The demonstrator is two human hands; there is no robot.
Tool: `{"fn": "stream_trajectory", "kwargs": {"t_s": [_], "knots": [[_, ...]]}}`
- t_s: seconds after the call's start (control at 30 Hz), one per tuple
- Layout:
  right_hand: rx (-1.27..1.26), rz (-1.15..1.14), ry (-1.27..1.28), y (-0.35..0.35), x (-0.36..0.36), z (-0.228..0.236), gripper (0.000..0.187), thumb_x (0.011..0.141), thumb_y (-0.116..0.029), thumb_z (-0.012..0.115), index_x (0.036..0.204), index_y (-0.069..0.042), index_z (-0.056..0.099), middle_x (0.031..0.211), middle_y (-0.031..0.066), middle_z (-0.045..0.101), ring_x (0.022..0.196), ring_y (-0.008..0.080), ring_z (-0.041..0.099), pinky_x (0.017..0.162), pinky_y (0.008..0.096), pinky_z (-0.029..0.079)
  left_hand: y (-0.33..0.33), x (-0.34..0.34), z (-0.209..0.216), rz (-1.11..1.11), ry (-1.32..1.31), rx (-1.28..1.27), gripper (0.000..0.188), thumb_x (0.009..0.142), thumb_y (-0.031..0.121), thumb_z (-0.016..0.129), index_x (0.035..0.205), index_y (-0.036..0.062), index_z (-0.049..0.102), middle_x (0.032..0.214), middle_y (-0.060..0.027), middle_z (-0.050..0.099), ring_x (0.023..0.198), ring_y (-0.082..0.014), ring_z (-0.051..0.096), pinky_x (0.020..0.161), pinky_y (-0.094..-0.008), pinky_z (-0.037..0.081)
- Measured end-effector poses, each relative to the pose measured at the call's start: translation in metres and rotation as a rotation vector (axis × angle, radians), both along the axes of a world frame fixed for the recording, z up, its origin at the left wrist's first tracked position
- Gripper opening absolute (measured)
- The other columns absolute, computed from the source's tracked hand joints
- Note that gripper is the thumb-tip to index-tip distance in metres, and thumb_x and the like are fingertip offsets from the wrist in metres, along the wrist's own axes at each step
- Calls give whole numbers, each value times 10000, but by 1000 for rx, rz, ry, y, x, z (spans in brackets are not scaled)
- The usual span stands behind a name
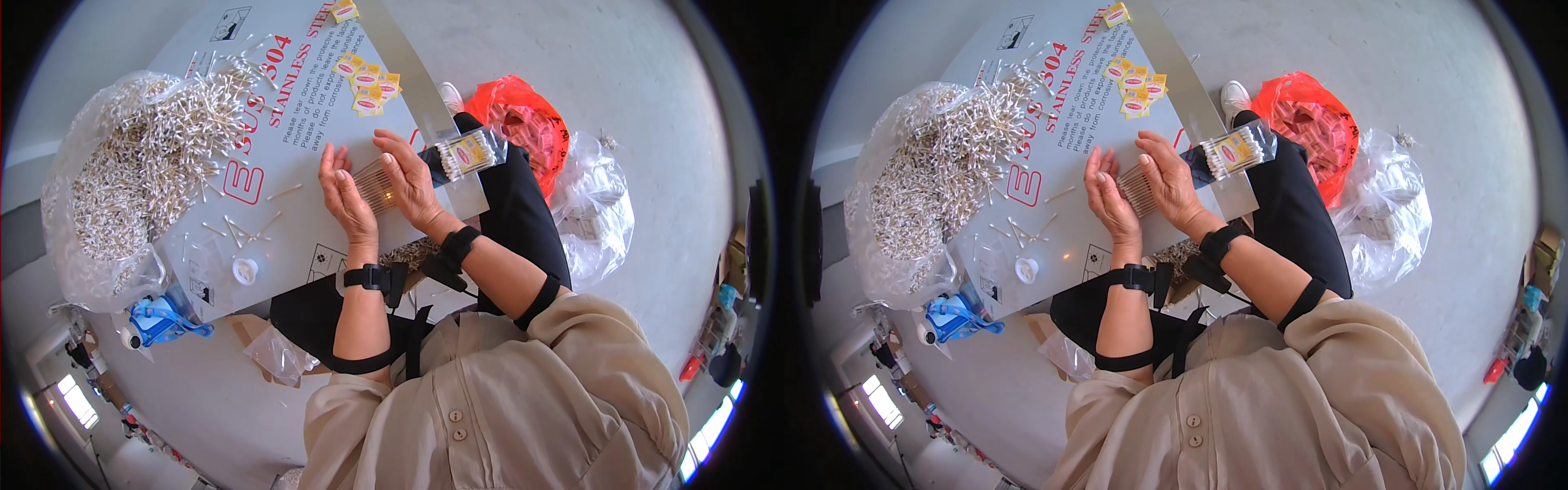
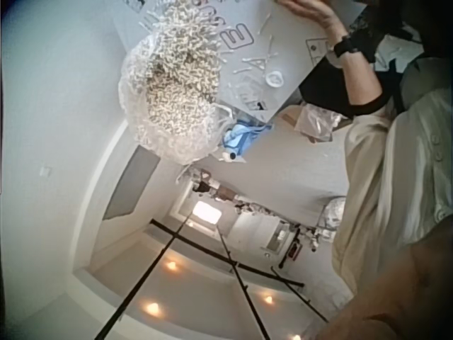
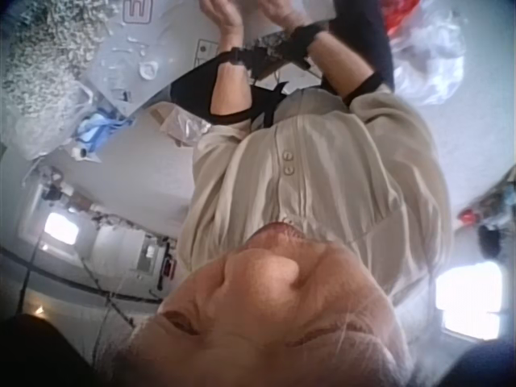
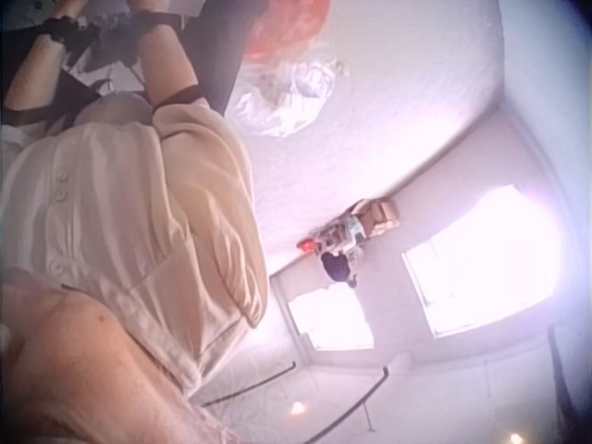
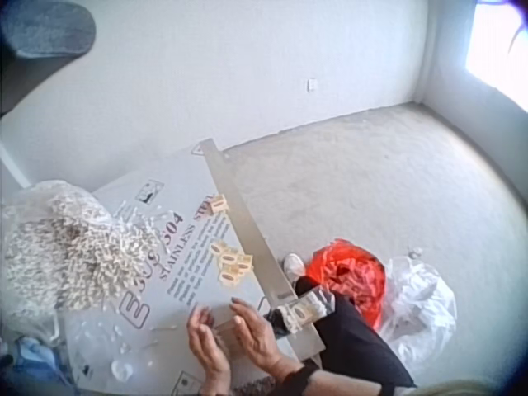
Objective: Manually aligning cotton swabs into rows and inserting them into plastic packaging bags.
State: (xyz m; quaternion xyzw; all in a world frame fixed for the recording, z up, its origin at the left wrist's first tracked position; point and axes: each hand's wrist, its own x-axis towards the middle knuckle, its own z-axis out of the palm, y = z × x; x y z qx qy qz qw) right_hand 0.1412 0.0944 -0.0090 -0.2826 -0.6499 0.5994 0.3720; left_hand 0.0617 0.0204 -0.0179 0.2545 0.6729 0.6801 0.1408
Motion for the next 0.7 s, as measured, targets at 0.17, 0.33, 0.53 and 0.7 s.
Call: {"fn": "stream_trajectory", "kwargs": {"t_s": [0.17,0.33,0.53,0.7], "knots": [[-49,11,-1,3,8,-11,326,1043,-197,475,1273,18,559,1331,132,565,1216,203,536,1026,306,420,-4,-2,2,9,-72,41,547,1039,375,423,1397,-39,419,1354,-203,510,1244,-274,521,1083,-409,387],[-149,58,11,10,11,-11,340,1053,-226,467,1267,23,554,1293,101,573,1185,164,536,1018,285,432,-11,-1,2,10,-57,39,545,1035,364,433,1398,-41,417,1351,-200,514,1264,-278,506,1085,-413,385],[-118,34,-3,0,16,-5,323,1049,-199,466,1272,17,552,1350,121,547,1227,186,517,1049,299,402,-9,11,4,77,17,39,532,1049,361,396,1413,-28,420,1414,-206,467,1303,-275,473,1116,-424,362],[-79,-28,23,-8,8,-3,302,1033,-171,484,1250,25,559,1360,162,540,1237,246,528,1038,322,407,-3,15,1,66,-13,22,530,1050,357,392,1412,-29,418,1418,-204,464,1314,-278,466,1126,-420,351]]}}
